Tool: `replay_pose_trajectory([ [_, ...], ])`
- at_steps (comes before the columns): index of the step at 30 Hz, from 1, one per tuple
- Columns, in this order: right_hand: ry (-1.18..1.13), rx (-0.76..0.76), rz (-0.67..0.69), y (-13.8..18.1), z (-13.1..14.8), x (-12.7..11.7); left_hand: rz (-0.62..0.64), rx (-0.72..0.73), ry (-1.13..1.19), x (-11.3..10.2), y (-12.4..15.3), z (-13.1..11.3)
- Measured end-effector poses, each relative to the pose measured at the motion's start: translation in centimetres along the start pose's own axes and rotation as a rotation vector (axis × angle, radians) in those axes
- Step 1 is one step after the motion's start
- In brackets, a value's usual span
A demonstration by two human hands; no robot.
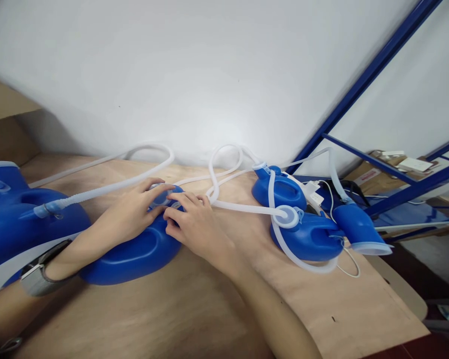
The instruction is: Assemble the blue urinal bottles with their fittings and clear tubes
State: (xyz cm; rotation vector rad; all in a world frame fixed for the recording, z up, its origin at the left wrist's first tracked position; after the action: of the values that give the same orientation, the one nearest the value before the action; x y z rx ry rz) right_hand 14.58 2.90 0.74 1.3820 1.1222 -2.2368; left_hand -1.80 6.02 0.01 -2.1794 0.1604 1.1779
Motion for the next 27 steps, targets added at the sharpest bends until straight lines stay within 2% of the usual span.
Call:
replay_pose_trajectory([
  [18, -0.187, 0.142, -0.085, -0.2, -0.6, -0.1, -0.009, -0.007, 0.009, -0.2, 0.0, 0.5],
  [27, 0.061, 0.014, -0.198, 0.8, -0.5, 0.5, -0.023, 0.006, 0.013, -0.3, 0.0, 0.3],
])
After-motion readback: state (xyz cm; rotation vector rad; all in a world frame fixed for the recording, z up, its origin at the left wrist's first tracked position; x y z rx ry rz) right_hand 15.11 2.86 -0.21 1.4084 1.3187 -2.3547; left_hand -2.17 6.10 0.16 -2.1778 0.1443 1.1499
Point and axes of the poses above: each hand's wrist, its own y-axis away from the middle knuckle, its own x-axis out of the palm, z = x × y, the point moved 4 cm from there along -y, towards the middle knuckle, and after that the axes turned 4 degrees about -z, right-handed, at the moved point
